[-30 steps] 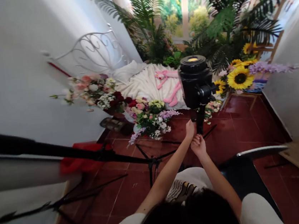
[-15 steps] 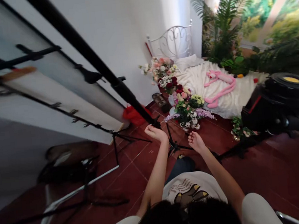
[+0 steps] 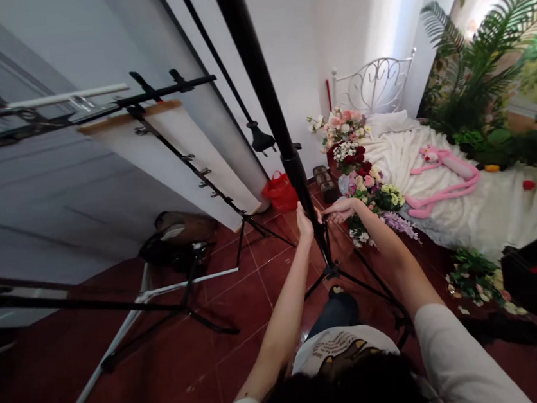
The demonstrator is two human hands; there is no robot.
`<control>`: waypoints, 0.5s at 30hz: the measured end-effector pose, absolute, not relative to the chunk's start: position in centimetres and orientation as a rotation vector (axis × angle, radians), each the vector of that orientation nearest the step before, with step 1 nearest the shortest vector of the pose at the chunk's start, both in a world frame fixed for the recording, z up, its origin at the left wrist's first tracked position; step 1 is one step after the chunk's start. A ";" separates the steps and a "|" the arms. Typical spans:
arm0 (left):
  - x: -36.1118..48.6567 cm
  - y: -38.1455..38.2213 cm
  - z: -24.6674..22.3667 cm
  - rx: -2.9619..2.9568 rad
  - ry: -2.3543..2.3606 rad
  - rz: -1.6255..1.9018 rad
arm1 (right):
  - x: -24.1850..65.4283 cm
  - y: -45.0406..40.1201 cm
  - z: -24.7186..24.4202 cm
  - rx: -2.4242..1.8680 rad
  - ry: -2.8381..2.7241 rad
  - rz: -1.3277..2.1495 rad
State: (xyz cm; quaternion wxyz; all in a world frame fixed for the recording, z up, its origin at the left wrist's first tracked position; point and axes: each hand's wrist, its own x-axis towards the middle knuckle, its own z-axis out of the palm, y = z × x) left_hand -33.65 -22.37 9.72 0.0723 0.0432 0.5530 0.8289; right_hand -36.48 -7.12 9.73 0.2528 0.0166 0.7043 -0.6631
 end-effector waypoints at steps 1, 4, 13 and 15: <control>-33.7 -22.3 9.7 0.119 1.668 2.497 | -36.9 -7.0 10.0 0.047 1.875 -1.735; -33.9 -22.1 9.4 0.085 1.726 2.567 | -37.9 -6.7 10.8 0.055 1.717 -1.525; -33.8 -21.8 9.5 0.020 1.745 2.635 | -38.2 -6.6 11.9 -0.148 1.754 -1.550; -33.7 -21.8 9.7 0.002 1.739 2.628 | -37.3 -6.8 11.8 -0.286 1.909 -1.570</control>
